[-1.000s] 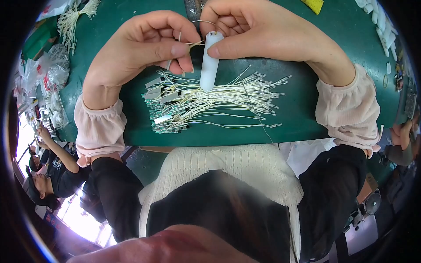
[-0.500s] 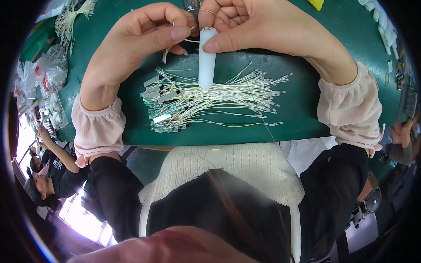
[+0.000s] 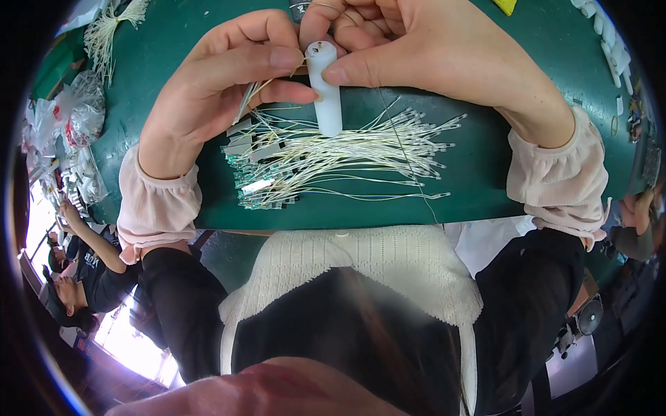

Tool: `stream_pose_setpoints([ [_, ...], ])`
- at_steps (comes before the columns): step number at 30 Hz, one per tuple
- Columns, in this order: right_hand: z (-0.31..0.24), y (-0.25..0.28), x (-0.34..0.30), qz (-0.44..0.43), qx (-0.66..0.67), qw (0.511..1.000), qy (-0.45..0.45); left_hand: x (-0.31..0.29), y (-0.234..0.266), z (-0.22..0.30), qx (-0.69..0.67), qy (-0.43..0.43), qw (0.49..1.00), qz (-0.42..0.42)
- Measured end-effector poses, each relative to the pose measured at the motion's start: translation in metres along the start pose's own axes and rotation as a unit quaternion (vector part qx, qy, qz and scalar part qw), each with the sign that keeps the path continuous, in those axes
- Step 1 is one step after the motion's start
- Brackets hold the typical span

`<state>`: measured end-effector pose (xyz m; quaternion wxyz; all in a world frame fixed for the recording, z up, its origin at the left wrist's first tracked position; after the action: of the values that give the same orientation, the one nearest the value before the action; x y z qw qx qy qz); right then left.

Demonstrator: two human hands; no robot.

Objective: Assembling small electronic components by connecting thin wires to a white cylindrical plastic housing.

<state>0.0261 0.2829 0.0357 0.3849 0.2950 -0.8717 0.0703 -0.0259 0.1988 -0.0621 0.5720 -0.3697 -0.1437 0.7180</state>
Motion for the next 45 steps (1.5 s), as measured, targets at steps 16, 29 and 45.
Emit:
stream_pose_setpoints([
  [16,0.058,0.032,-0.033,0.205,0.069,0.943,-0.253,0.008,0.003,0.007,-0.064,-0.008,0.998,0.026],
  [29,0.035,0.035,-0.069,0.328,-0.108,0.740,-0.577,0.009,0.016,0.016,-0.077,-0.054,0.994,0.052],
  [45,0.021,0.027,-0.044,0.313,-0.080,0.837,-0.443,0.008,0.011,0.022,-0.083,-0.081,0.993,0.036],
])
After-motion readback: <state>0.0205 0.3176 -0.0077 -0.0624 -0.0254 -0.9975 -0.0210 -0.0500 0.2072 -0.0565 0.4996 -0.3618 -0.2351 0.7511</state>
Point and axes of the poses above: each hand's wrist, its own x-axis towards the middle knuckle, its own y-axis out of the back of the hand, z = x × y, the point moved 10 cm from there along x, towards the middle knuckle, and after that the axes turned 2 degrees about -z, right-handed, at the moved point
